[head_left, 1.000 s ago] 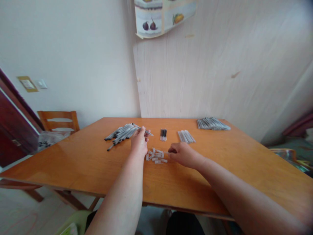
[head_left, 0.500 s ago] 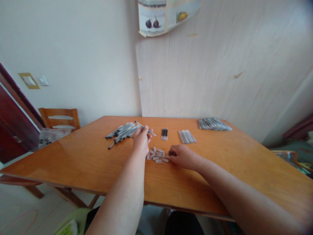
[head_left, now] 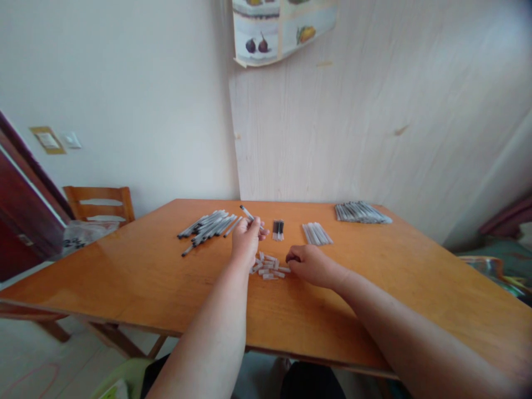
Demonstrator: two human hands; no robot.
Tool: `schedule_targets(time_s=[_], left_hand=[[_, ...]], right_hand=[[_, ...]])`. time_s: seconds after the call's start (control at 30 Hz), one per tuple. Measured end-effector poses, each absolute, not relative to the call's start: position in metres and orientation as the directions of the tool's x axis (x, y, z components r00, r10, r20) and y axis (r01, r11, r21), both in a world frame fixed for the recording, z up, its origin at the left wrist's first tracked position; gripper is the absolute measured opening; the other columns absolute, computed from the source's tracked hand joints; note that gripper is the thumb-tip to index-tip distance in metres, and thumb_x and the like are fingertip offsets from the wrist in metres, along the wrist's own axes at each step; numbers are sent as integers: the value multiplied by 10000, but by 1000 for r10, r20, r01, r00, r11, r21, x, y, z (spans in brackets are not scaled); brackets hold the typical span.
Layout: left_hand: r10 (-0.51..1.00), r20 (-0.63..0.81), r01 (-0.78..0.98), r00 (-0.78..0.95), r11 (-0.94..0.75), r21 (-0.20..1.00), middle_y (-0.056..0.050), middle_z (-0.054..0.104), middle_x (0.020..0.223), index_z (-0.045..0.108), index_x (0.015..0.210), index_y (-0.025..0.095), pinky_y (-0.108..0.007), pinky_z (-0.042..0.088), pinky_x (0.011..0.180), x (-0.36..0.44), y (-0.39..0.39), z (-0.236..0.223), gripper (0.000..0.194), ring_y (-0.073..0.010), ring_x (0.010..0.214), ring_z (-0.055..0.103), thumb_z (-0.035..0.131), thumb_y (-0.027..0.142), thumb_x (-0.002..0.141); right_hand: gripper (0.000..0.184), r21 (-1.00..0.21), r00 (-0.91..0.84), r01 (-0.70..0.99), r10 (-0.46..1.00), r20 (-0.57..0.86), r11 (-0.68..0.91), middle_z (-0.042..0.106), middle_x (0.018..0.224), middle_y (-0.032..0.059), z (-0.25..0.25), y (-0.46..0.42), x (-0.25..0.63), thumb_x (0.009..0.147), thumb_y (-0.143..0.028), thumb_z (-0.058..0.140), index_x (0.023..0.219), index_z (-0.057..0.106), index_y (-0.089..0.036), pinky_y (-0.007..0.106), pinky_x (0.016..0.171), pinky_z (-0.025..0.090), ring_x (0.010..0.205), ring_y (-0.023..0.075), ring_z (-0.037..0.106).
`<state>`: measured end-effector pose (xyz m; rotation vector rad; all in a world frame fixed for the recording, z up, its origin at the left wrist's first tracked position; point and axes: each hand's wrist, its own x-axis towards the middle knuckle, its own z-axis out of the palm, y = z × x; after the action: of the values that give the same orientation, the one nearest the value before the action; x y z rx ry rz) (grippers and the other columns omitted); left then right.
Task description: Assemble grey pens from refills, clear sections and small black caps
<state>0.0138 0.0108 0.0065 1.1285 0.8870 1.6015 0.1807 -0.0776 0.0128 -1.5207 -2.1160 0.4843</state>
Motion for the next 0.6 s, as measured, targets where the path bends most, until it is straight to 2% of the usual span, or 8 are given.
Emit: schedule_targets(time_s=[0.1, 0.17, 0.27, 0.33, 0.47, 0.6], left_hand=[[954, 282, -260, -98, -298, 918, -40, 676, 788, 622, 857, 161, -221, 472, 570, 17, 8, 7, 209, -127, 615, 651, 708, 333, 776], [948, 306, -222, -86, -318, 922, -37, 672, 772, 661, 856, 168, -228, 466, 593, 19, 6, 7, 162, -134, 629, 640, 722, 284, 761], [932, 357, -174, -67, -364, 915, -44, 680, 791, 711, 805, 188, -231, 457, 660, 20, 4, 6, 123, -146, 690, 616, 766, 179, 695], [913, 406, -135, -40, -407, 903, -46, 678, 821, 727, 771, 210, -241, 458, 724, 20, 2, 6, 164, -162, 755, 604, 783, 117, 647], [873, 484, -27, 57, -484, 875, -47, 647, 858, 751, 788, 239, -265, 454, 790, 23, -3, 7, 237, -169, 766, 578, 777, 70, 625], [844, 524, 16, 116, -529, 848, -59, 630, 892, 763, 819, 247, -288, 451, 846, 26, -9, 8, 246, -181, 793, 573, 756, 71, 646]], right_hand=[[135, -597, -201, 746, 955, 220, 295, 670, 697, 37, 14, -76, 181, 791, -163, 530, 747, 657, -155, 232, 556, 362, 623, 131, 563], [154, -696, -119, 669, 962, 244, 259, 634, 640, 19, 15, -74, 180, 830, -241, 540, 721, 619, -166, 227, 517, 357, 563, 118, 541], [260, -899, 17, 405, 982, 187, 164, 595, 595, -4, 18, -73, 180, 875, -382, 529, 711, 558, -183, 210, 446, 347, 474, 93, 505], [301, -971, 49, 209, 991, 128, 115, 599, 603, -4, 22, -74, 181, 888, -439, 517, 738, 561, -182, 201, 412, 345, 441, 82, 495], [355, -999, 28, -18, 999, 30, 30, 605, 591, 8, 26, -74, 183, 899, -490, 513, 799, 604, -162, 192, 365, 322, 401, 74, 481], [366, -995, 1, -90, 999, -44, -44, 583, 542, 4, 24, -72, 184, 905, -481, 518, 780, 608, -150, 185, 335, 274, 365, 67, 455]])
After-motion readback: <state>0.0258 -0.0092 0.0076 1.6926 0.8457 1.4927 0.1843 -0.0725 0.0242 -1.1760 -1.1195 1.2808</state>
